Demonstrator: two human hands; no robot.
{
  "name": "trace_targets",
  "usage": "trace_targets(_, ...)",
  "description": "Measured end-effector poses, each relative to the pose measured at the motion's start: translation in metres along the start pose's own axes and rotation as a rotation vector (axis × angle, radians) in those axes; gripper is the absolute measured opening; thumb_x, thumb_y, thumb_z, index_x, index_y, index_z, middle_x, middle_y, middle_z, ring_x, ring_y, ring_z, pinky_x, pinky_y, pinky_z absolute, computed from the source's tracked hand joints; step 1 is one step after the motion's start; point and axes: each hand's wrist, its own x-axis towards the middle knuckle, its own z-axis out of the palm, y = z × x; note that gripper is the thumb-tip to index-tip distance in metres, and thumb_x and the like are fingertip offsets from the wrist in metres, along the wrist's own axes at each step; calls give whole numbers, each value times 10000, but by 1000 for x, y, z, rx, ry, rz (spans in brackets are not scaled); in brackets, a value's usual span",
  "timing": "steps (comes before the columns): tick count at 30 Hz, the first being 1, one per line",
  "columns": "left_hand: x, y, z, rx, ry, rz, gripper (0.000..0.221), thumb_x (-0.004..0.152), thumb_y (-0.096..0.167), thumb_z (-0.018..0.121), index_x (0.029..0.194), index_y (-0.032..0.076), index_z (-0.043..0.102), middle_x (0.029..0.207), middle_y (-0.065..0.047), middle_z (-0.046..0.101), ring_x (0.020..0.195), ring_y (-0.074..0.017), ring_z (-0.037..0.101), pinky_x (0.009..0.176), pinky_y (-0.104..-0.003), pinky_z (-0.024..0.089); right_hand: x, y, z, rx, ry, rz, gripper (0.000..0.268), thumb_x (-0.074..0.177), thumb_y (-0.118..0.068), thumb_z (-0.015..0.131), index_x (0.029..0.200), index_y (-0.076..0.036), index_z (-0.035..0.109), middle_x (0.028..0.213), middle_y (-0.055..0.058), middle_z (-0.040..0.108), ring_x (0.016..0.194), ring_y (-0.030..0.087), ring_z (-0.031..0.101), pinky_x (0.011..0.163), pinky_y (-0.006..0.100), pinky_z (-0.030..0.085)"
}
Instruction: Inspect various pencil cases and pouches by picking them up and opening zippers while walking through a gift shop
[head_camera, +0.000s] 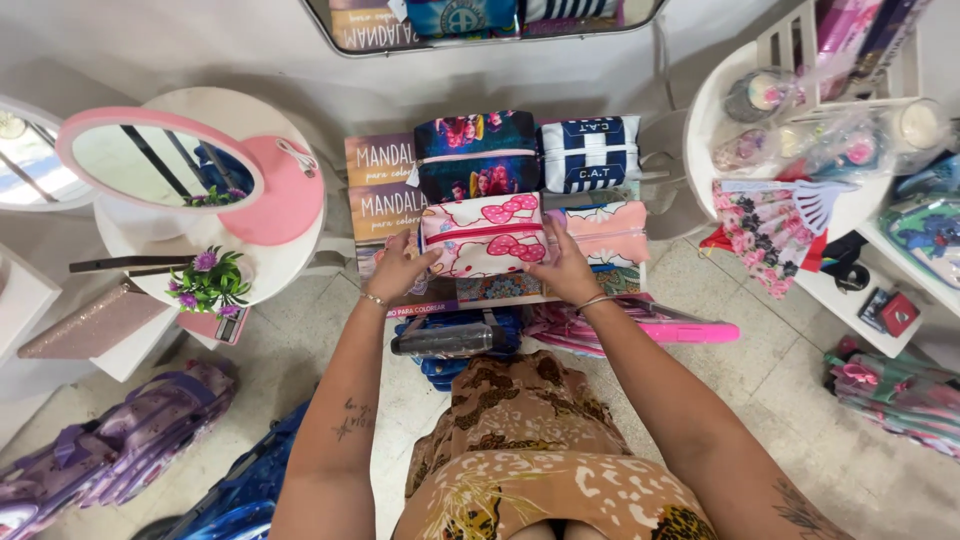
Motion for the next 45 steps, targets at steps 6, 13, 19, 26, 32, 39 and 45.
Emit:
trace_targets(6, -67, 52, -7, -299, 143, 277, 842, 917, 427, 752, 1499, -78, 413, 1502, -387, 413, 1397, -524, 396, 1174, -590, 341, -50, 34, -39, 101, 117, -147, 1053, 713, -445, 904, 1599, -202, 388, 1565, 200, 415, 1426, 414, 438, 1223, 521, 339)
trace_targets(13, -129, 122, 81, -253, 20, 526, 629, 927, 244, 749, 1452, -7, 509, 1436, -326, 534, 1404, -456, 442, 1180, -534, 352, -178, 43, -91, 296, 269, -289, 826, 771, -226, 891, 1505, -134, 526, 1425, 206, 519, 1411, 423, 452, 1188, 532, 359)
trace_targets(19, -179, 178, 218, -112, -423, 706, 570, 899, 273, 781, 1421, 138, 596, 1342, -166, 676, 1322, -314, 586, 1097, -490, 455, -291, 122, -119, 385, 557, -350, 697, 774, -121, 879, 1419, -113, 615, 1401, 227, 559, 1317, 465, 540, 1102, 563, 434)
trace_targets(26, -290, 209, 380, 168, -861, 895, 569, 921, 342, 758, 1406, 94, 595, 1319, -202, 670, 1248, -408, 630, 1065, -541, 464, -462, 240, -132, 554, 842, -178, 590, 798, -99, 868, 1356, -90, 677, 1330, 147, 646, 1288, 345, 613, 1123, 497, 433)
trace_targets(32, -389, 196, 513, 423, -1117, 859, 571, 900, 457, 626, 1388, 166, 571, 1413, -51, 644, 1277, -196, 636, 1096, -356, 500, -599, 338, -136, 535, 966, -116, 426, 893, -190, 748, 1299, -86, 668, 1332, 53, 665, 1276, 181, 637, 1155, 340, 466)
trace_targets(39, -454, 207, 625, 694, -1355, 757, 557, 915, 458, 598, 1395, 179, 566, 1421, -15, 633, 1287, -188, 624, 1082, -361, 515, -697, 402, -143, 630, 1231, -13, 390, 887, -176, 751, 1258, -76, 689, 1304, 64, 701, 1216, 176, 676, 1115, 334, 506)
trace_targets(45, -474, 232, 735, 754, -1441, 710, 563, 899, 446, 627, 1387, 170, 578, 1402, -26, 650, 1276, -191, 635, 999, -354, 585, -738, 466, -177, 707, 1384, -11, 349, 906, -144, 730, 1242, -60, 681, 1311, 73, 700, 1198, 163, 674, 1111, 327, 500)
